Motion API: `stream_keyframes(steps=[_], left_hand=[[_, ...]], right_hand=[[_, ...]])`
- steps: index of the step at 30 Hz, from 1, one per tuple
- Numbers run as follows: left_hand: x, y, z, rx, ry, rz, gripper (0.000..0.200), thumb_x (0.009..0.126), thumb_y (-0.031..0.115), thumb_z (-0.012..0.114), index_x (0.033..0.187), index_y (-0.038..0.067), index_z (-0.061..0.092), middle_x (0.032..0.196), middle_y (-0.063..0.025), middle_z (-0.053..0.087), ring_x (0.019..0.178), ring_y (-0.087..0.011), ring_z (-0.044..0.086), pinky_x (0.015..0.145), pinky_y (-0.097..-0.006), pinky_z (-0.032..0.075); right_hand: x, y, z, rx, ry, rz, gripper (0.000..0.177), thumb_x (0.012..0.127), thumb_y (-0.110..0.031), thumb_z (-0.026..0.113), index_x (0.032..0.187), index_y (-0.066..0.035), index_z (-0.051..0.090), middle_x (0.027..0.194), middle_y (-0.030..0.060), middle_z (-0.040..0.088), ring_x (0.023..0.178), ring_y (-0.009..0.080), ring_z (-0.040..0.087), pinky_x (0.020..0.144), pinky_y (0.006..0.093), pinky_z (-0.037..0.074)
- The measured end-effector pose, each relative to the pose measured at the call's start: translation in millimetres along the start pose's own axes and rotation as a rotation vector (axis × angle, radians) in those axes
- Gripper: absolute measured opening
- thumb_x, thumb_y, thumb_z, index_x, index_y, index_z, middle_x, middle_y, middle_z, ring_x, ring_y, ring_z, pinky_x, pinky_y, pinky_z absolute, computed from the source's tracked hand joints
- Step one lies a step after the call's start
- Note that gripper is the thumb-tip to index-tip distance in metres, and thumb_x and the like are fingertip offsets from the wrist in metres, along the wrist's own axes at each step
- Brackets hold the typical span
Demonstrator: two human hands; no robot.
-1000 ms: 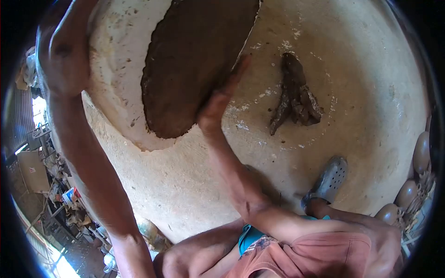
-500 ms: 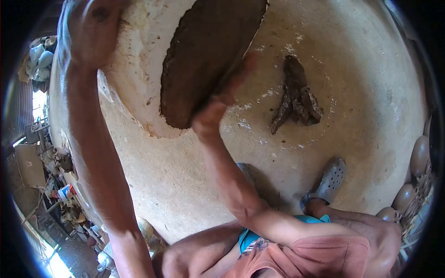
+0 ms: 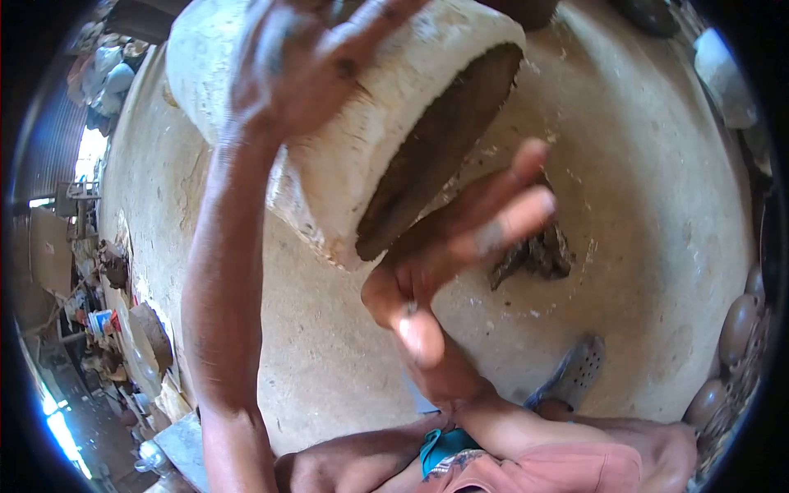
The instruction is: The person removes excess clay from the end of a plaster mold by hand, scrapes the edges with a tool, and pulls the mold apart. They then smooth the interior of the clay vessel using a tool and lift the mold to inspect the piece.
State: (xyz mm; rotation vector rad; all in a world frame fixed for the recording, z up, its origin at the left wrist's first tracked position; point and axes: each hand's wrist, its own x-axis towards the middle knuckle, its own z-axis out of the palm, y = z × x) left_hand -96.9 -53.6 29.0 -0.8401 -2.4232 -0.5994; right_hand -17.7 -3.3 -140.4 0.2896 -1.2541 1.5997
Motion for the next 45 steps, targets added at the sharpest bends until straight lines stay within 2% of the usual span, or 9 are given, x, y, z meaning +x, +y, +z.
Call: stream_keyframes(steps=[9,15,19,22,23,26,32,40,45], left_hand=[[0,-3,-4,0.076,0.070,-0.073,0.045,0.099,0.040,0.065,0.111,-0.001,0.078,0.121,-0.0212,0.074,0.115,-0.0367,0.070,0.105,-0.0453,0.052],[-2,-17,-3,0.022,-0.010,-0.105,0.052,0.098,0.048,0.061,0.118,0.002,0.077,0.122,-0.0189,0.074,0.115,-0.0339,0.070,0.102,-0.0421,0.053],[3,-30,2,0.007,0.079,-0.148,0.059,0.092,0.063,0.064,0.108,0.009,0.081,0.109,-0.0167,0.077,0.107,-0.0346,0.072,0.097,-0.0449,0.056],[0,-29,9,-0.018,0.069,-0.174,0.061,0.093,0.064,0.063,0.110,0.008,0.080,0.114,-0.0168,0.076,0.110,-0.0342,0.071,0.099,-0.0447,0.055],[2,-30,9,0.005,0.079,-0.180,0.062,0.093,0.064,0.063,0.110,0.008,0.080,0.115,-0.0166,0.076,0.111,-0.0338,0.071,0.099,-0.0442,0.055],[-3,-27,4,0.029,0.059,-0.209,0.062,0.093,0.065,0.062,0.109,0.008,0.080,0.115,-0.0162,0.076,0.114,-0.0327,0.070,0.101,-0.0431,0.054],[1,-25,1,-0.001,0.001,-0.190,0.056,0.097,0.053,0.060,0.120,0.006,0.077,0.125,-0.0172,0.074,0.121,-0.0342,0.067,0.108,-0.0426,0.049],[2,-22,-4,-0.012,-0.038,-0.204,0.055,0.096,0.051,0.061,0.124,0.006,0.076,0.135,-0.0170,0.069,0.131,-0.0355,0.062,0.113,-0.0445,0.045],[4,-22,-1,0.047,-0.063,-0.226,0.055,0.094,0.049,0.062,0.127,0.007,0.075,0.139,-0.0176,0.067,0.138,-0.0354,0.057,0.118,-0.0451,0.041]], right_hand=[[77,-24,23,-0.004,-0.265,-0.135,0.147,0.066,-0.096,0.065,0.165,0.001,0.017,0.171,0.0293,0.011,0.158,0.0462,0.008,0.128,0.0546,0.002],[113,-35,34,0.283,-0.112,-0.120,0.115,0.086,-0.072,0.064,0.168,-0.010,0.013,0.175,0.0100,0.004,0.160,0.0395,0.009,0.129,0.0543,0.010],[113,-54,43,1.766,0.190,0.014,0.097,0.098,-0.057,0.064,0.169,-0.018,0.010,0.177,-0.0029,0.000,0.161,0.0350,0.010,0.130,0.0541,0.015],[222,-166,-39,0.748,-0.025,1.677,0.066,0.112,-0.044,0.036,0.165,-0.006,0.026,0.177,0.0003,0.008,0.151,0.0047,0.035,0.126,0.0351,0.030],[216,-144,-31,0.745,-0.040,1.669,0.066,0.112,-0.044,0.036,0.165,-0.006,0.026,0.177,0.0003,0.008,0.151,0.0047,0.035,0.126,0.0351,0.030],[165,-25,7,0.298,0.032,-0.085,0.125,0.082,-0.092,0.047,0.169,-0.012,0.006,0.174,0.0167,0.012,0.162,0.0241,0.003,0.129,0.0453,-0.012],[168,25,24,-0.114,-0.231,-0.111,0.099,0.101,-0.079,0.012,0.168,-0.007,0.004,0.175,0.0165,0.008,0.162,0.0256,0.002,0.131,0.0429,-0.001],[189,56,9,-0.318,-0.280,-0.081,0.099,0.099,-0.081,0.005,0.169,-0.011,0.001,0.176,0.0144,0.001,0.162,0.0279,0.002,0.130,0.0466,-0.005],[189,58,-9,0.124,-0.032,-0.039,0.078,0.112,-0.054,0.007,0.166,0.001,0.003,0.176,0.0157,0.000,0.162,0.0281,0.001,0.131,0.0426,-0.002]])
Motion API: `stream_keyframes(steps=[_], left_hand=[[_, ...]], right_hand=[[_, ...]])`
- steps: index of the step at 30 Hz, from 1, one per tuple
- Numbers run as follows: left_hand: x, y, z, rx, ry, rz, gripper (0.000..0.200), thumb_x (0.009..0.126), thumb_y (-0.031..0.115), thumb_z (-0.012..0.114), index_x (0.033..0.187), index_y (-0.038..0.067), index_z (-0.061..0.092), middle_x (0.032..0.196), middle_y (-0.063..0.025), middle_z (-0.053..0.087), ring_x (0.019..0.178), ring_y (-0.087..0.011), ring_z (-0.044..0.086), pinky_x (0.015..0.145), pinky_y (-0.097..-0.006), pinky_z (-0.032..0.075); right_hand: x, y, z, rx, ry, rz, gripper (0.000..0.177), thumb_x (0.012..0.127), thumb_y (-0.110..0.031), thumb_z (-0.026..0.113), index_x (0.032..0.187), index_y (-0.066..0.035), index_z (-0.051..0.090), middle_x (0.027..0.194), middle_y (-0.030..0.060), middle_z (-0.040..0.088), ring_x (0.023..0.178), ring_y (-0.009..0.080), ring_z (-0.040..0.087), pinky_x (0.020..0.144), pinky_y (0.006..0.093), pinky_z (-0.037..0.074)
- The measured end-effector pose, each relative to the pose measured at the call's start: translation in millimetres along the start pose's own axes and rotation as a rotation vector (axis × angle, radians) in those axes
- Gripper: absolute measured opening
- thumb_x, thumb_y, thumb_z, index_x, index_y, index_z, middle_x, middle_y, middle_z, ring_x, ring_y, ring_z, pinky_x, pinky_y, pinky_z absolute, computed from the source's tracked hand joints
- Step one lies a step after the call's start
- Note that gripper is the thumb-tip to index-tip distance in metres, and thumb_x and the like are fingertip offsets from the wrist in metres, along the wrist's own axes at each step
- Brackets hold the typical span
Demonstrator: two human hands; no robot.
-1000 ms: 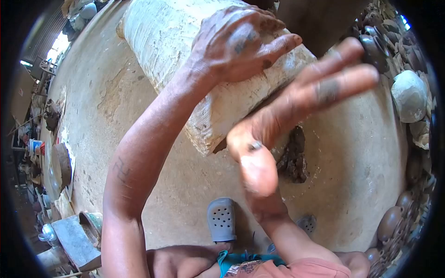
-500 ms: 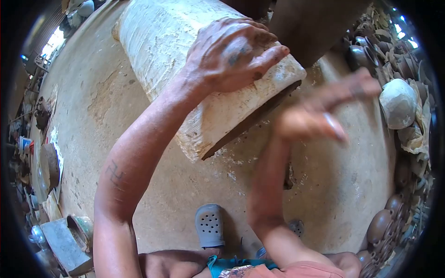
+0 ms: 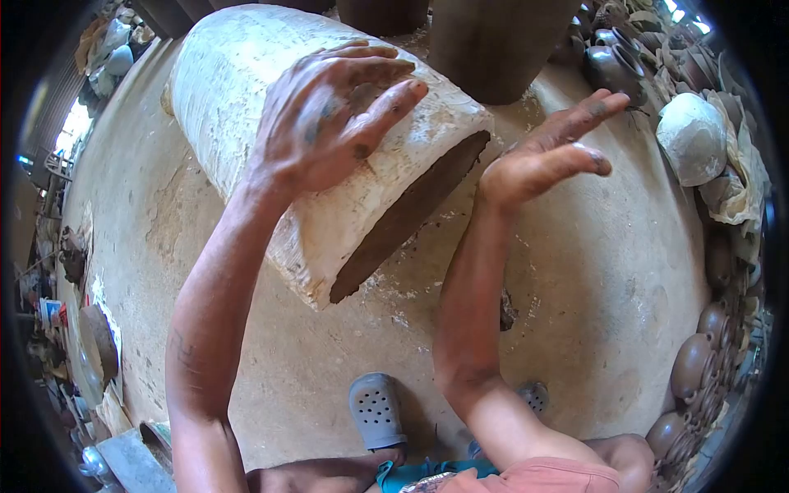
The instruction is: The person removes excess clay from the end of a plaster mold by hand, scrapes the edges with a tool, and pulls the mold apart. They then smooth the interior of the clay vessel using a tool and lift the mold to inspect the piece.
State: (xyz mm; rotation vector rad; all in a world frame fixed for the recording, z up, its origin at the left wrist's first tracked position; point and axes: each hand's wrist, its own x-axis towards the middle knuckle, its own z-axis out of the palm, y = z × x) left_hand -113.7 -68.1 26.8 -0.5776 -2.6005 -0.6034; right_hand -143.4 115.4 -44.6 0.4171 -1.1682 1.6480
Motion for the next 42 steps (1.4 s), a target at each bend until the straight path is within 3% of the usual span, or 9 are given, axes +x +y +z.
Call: stream_keyframes(steps=[3,9,12,14,17,23,28,35,42], left_hand=[[-1,0,-3,-0.056,-0.014,0.025,0.056,0.094,0.049,0.062,0.128,0.005,0.074,0.138,-0.0192,0.067,0.138,-0.0356,0.057,0.118,-0.0444,0.041],[2,5,-5,-0.079,-0.038,0.001,0.054,0.095,0.041,0.061,0.127,0.000,0.073,0.138,-0.0219,0.067,0.138,-0.0372,0.056,0.118,-0.0433,0.039],[2,0,-3,-0.124,-0.008,0.046,0.054,0.093,0.044,0.065,0.125,0.002,0.075,0.135,-0.0206,0.068,0.136,-0.0363,0.058,0.116,-0.0432,0.042],[1,0,-4,-0.115,-0.018,0.031,0.054,0.093,0.044,0.065,0.125,0.002,0.075,0.136,-0.0207,0.068,0.137,-0.0366,0.058,0.117,-0.0437,0.042],[2,2,-2,-0.152,-0.029,0.013,0.054,0.094,0.044,0.065,0.125,0.001,0.074,0.137,-0.0212,0.067,0.139,-0.0368,0.055,0.118,-0.0453,0.040],[6,3,-4,-0.161,-0.054,0.032,0.053,0.094,0.037,0.062,0.125,-0.004,0.073,0.136,-0.0245,0.067,0.140,-0.0380,0.055,0.119,-0.0447,0.038],[4,-6,-3,-0.133,-0.048,0.048,0.053,0.092,0.036,0.062,0.127,-0.002,0.073,0.137,-0.0240,0.067,0.139,-0.0392,0.055,0.120,-0.0483,0.036],[3,-7,-3,-0.072,-0.096,0.053,0.059,0.096,0.045,0.053,0.135,0.005,0.070,0.145,-0.0181,0.063,0.142,-0.0358,0.052,0.125,-0.0515,0.028],[4,-6,-2,-0.108,-0.053,0.019,0.062,0.091,0.048,0.059,0.131,0.002,0.072,0.140,-0.0209,0.066,0.138,-0.0383,0.056,0.123,-0.0518,0.033]], right_hand=[[12,50,-3,-0.314,-0.131,0.099,0.092,0.105,-0.072,0.009,0.167,-0.004,0.001,0.176,0.0103,0.001,0.162,0.0241,0.001,0.131,0.0406,-0.003],[18,35,-29,-0.014,0.058,0.087,0.088,0.108,-0.068,0.014,0.167,-0.003,0.003,0.176,0.0100,-0.001,0.162,0.0250,0.000,0.131,0.0388,-0.003],[15,98,-38,-0.428,-0.185,0.226,0.093,0.105,-0.073,0.011,0.168,-0.006,0.001,0.176,0.0092,-0.003,0.162,0.0243,0.000,0.131,0.0407,-0.004],[33,115,-49,-0.299,-0.054,0.029,0.077,0.113,-0.053,0.008,0.165,0.003,0.004,0.175,0.0174,0.003,0.162,0.0303,0.002,0.131,0.0429,-0.003],[29,104,-82,-0.204,-0.033,0.006,0.083,0.110,-0.064,0.014,0.168,-0.006,0.003,0.176,0.0080,-0.002,0.162,0.0223,-0.003,0.131,0.0394,-0.004],[-9,181,-81,-0.308,-0.086,0.335,0.069,0.115,-0.044,0.013,0.166,0.000,0.003,0.176,0.0162,0.001,0.162,0.0308,0.002,0.131,0.0419,0.000],[-14,110,-99,-0.337,-0.044,0.276,0.073,0.112,-0.055,0.003,0.168,-0.009,0.002,0.177,0.0066,-0.003,0.162,0.0243,0.000,0.130,0.0396,-0.003],[-37,134,-90,-0.310,-0.092,0.389,0.066,0.115,-0.040,0.016,0.167,-0.003,0.002,0.176,0.0147,-0.003,0.162,0.0319,-0.005,0.130,0.0458,-0.004],[-78,168,-99,-0.379,-0.102,0.373,0.075,0.111,-0.058,0.013,0.169,-0.012,0.003,0.177,0.0103,0.000,0.162,0.0279,-0.001,0.130,0.0440,-0.002]])
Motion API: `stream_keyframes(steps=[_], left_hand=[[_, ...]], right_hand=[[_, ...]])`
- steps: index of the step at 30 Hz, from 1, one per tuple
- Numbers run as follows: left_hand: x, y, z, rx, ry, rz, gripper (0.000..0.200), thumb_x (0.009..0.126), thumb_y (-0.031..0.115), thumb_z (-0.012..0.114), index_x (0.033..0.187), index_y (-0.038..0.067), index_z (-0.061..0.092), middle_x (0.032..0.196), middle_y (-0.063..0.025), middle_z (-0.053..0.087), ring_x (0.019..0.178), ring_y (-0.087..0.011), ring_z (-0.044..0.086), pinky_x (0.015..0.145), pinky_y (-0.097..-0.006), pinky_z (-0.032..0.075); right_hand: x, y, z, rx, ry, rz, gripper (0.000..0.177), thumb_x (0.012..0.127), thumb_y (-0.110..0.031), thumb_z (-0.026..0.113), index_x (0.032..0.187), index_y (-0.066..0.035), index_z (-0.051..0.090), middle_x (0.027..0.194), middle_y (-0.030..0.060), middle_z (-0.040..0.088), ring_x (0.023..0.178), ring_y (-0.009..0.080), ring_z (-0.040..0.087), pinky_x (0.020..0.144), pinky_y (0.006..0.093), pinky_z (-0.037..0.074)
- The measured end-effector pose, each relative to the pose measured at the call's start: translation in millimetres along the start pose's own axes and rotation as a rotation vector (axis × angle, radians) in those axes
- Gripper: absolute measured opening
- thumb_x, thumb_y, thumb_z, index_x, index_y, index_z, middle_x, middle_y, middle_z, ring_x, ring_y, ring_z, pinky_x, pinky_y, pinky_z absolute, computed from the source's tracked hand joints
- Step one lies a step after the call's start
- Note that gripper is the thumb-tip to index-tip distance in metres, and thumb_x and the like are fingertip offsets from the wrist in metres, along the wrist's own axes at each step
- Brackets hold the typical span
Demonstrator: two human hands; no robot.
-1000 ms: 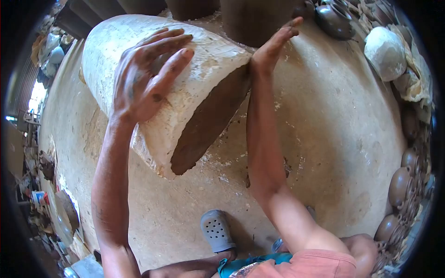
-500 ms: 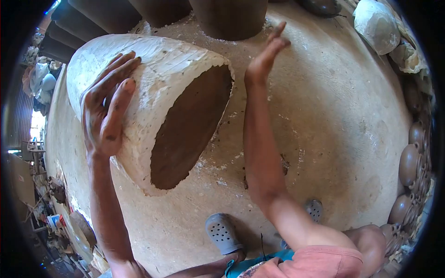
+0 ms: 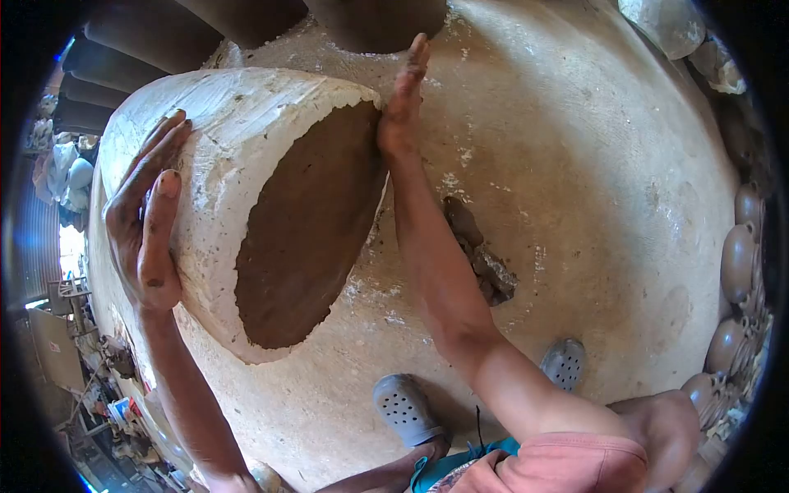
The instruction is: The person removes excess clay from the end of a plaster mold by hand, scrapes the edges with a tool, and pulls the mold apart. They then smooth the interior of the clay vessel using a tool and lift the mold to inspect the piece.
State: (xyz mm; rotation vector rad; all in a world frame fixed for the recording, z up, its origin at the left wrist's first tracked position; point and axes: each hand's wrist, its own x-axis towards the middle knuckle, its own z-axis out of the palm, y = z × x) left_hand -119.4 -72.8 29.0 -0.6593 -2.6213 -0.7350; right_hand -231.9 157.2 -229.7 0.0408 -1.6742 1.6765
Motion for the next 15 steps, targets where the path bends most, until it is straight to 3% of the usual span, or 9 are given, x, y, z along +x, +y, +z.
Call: stream_keyframes(steps=[1,4,5,7,11,13,15], left_hand=[[-1,0,-1,0.000,0.000,-0.005,0.062,0.091,0.048,0.059,0.131,0.002,0.072,0.140,-0.0209,0.066,0.138,-0.0383,0.056,0.123,-0.0518,0.033],[3,1,-3,0.081,-0.022,0.028,0.060,0.094,0.046,0.056,0.132,0.002,0.072,0.141,-0.0204,0.065,0.139,-0.0384,0.055,0.122,-0.0525,0.033],[2,-2,-3,0.082,-0.030,0.026,0.060,0.094,0.046,0.056,0.132,0.002,0.072,0.141,-0.0204,0.065,0.139,-0.0384,0.055,0.122,-0.0525,0.033],[-2,-11,-7,0.097,-0.042,0.091,0.061,0.095,0.046,0.055,0.134,0.003,0.070,0.142,-0.0203,0.065,0.140,-0.0385,0.054,0.123,-0.0532,0.032],[-6,-17,-3,0.137,-0.024,0.036,0.063,0.097,0.050,0.050,0.135,0.003,0.069,0.143,-0.0203,0.064,0.140,-0.0379,0.055,0.123,-0.0544,0.031],[-4,-18,-7,0.128,-0.036,0.061,0.062,0.099,0.048,0.049,0.135,0.002,0.069,0.143,-0.0202,0.064,0.140,-0.0374,0.055,0.124,-0.0533,0.031],[1,-10,-7,0.112,-0.074,0.100,0.060,0.101,0.044,0.048,0.135,0.000,0.069,0.143,-0.0201,0.064,0.139,-0.0369,0.055,0.124,-0.0520,0.031]], right_hand=[[1,-1,1,0.133,0.048,0.080,0.078,0.109,-0.065,0.012,0.170,-0.017,0.002,0.177,0.0080,0.002,0.162,0.0254,0.003,0.130,0.0429,0.000],[-5,3,-29,0.397,0.103,0.163,0.076,0.109,-0.065,0.016,0.170,-0.021,0.001,0.177,0.0077,0.001,0.162,0.0277,0.002,0.131,0.0438,0.002],[-7,7,-21,0.396,0.106,0.171,0.076,0.109,-0.065,0.016,0.170,-0.021,0.001,0.177,0.0077,0.001,0.162,0.0277,0.002,0.131,0.0438,0.002],[-18,14,-4,0.175,0.014,0.334,0.076,0.111,-0.059,0.016,0.169,-0.012,0.001,0.177,0.0122,-0.002,0.162,0.0288,0.004,0.131,0.0435,0.006],[-20,21,-18,0.068,0.025,0.265,0.078,0.110,-0.061,0.016,0.169,-0.013,-0.003,0.177,0.0122,0.001,0.161,0.0305,0.016,0.130,0.0438,0.015],[-26,-10,-37,0.591,0.167,0.365,0.078,0.110,-0.063,0.016,0.169,-0.016,-0.005,0.177,0.0093,0.000,0.160,0.0297,0.017,0.129,0.0451,0.018],[-39,12,-31,0.633,0.162,0.373,0.078,0.110,-0.063,0.016,0.169,-0.017,-0.004,0.177,0.0079,0.000,0.161,0.0278,0.014,0.129,0.0437,0.015]])
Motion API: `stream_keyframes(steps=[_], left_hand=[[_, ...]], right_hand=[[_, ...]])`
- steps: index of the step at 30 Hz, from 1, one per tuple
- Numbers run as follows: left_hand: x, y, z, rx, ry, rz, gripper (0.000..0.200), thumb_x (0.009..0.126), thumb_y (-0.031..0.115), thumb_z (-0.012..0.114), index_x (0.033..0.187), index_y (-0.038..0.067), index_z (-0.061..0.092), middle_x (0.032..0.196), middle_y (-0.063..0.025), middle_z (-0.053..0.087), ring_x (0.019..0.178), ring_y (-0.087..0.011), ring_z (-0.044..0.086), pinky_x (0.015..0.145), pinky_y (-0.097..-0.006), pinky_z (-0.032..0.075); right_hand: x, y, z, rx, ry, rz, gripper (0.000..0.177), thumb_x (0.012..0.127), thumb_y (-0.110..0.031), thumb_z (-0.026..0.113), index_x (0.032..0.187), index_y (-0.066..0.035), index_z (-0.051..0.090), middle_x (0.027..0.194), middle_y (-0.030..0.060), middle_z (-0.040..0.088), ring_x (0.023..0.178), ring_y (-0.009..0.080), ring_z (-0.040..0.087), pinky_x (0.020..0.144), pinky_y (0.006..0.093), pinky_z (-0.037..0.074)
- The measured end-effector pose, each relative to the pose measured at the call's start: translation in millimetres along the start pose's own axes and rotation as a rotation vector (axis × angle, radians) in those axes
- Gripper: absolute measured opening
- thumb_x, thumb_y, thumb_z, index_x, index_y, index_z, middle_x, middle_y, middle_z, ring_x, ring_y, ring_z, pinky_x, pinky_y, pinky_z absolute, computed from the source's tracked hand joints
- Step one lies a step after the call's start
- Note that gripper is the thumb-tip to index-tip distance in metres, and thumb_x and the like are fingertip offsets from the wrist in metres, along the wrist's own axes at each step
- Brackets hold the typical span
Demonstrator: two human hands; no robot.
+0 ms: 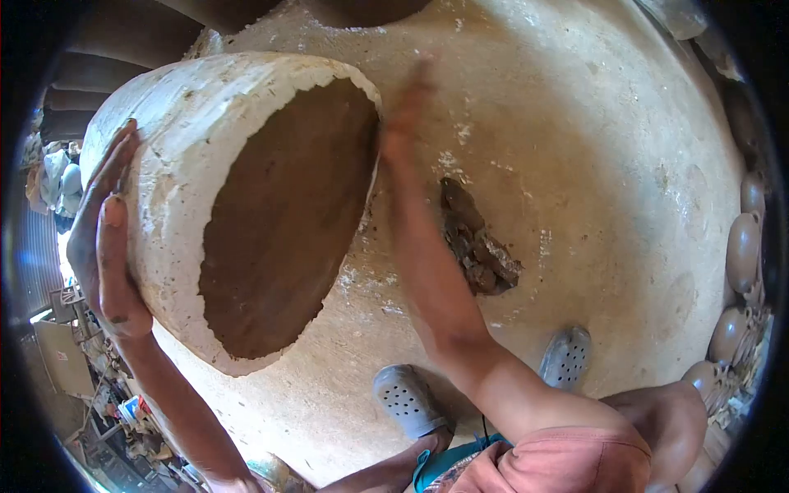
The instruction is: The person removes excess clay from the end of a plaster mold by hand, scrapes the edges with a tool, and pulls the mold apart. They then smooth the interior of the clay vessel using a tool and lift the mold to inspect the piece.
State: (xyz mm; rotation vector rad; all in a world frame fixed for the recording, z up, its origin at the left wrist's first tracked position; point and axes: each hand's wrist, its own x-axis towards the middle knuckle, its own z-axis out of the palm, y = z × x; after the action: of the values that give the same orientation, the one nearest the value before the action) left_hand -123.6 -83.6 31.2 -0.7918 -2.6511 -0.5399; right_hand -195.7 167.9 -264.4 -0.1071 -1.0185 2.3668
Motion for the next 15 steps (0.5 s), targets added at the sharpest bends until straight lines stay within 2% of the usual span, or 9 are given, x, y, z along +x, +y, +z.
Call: stream_keyframes(steps=[2,4,5,7,13,14,15], left_hand=[[-2,-2,2,-0.024,0.010,0.027,0.058,0.102,0.040,0.046,0.136,-0.002,0.068,0.143,-0.0202,0.064,0.139,-0.0362,0.056,0.124,-0.0513,0.031],[-11,2,1,0.045,0.050,-0.261,0.056,0.102,0.036,0.044,0.136,-0.003,0.067,0.142,-0.0219,0.065,0.138,-0.0359,0.057,0.124,-0.0505,0.031],[-6,3,2,0.043,0.052,-0.257,0.056,0.102,0.036,0.044,0.136,-0.003,0.067,0.142,-0.0219,0.065,0.138,-0.0359,0.057,0.124,-0.0505,0.031],[-1,8,3,-0.014,0.013,-0.006,0.056,0.102,0.033,0.043,0.135,-0.006,0.067,0.140,-0.0239,0.065,0.135,-0.0359,0.059,0.122,-0.0476,0.034],[-4,12,-1,-0.046,-0.030,-0.073,0.053,0.105,0.028,0.041,0.137,-0.007,0.064,0.142,-0.0243,0.063,0.137,-0.0364,0.056,0.123,-0.0461,0.030],[-3,11,-1,-0.051,-0.034,-0.082,0.052,0.106,0.027,0.041,0.138,-0.007,0.063,0.143,-0.0244,0.063,0.137,-0.0365,0.055,0.124,-0.0458,0.030],[-11,-3,-6,-0.051,-0.041,-0.084,0.052,0.106,0.027,0.041,0.138,-0.007,0.063,0.143,-0.0244,0.063,0.137,-0.0365,0.055,0.124,-0.0458,0.030]], right_hand=[[3,41,-13,0.092,-0.035,-0.001,0.078,0.110,-0.064,0.016,0.169,-0.017,-0.002,0.177,0.0052,0.000,0.161,0.0241,0.009,0.130,0.0409,0.008],[6,61,-18,0.187,-0.088,0.002,0.077,0.110,-0.064,0.017,0.170,-0.018,-0.001,0.177,0.0025,0.001,0.162,0.0204,0.003,0.130,0.0380,0.002],[2,37,-12,0.186,-0.088,-0.004,0.077,0.110,-0.064,0.017,0.170,-0.018,-0.001,0.177,0.0025,0.001,0.162,0.0204,0.003,0.130,0.0380,0.002],[-23,-9,-9,-0.110,0.016,-0.153,0.077,0.111,-0.062,0.017,0.169,-0.015,0.000,0.177,0.0013,0.000,0.162,0.0186,0.002,0.130,0.0372,0.001],[-34,37,-5,-0.118,-0.022,0.066,0.075,0.111,-0.060,0.014,0.169,-0.013,-0.001,0.177,0.0051,-0.005,0.162,0.0228,-0.005,0.130,0.0445,-0.002],[-35,37,-7,-0.117,-0.022,0.065,0.075,0.111,-0.060,0.014,0.169,-0.013,-0.001,0.177,0.0051,-0.005,0.162,0.0228,-0.005,0.130,0.0445,-0.002],[-41,36,-12,-0.269,-0.030,-0.088,0.079,0.109,-0.064,0.017,0.169,-0.016,-0.001,0.177,0.0060,-0.006,0.162,0.0253,-0.004,0.130,0.0472,0.001]])
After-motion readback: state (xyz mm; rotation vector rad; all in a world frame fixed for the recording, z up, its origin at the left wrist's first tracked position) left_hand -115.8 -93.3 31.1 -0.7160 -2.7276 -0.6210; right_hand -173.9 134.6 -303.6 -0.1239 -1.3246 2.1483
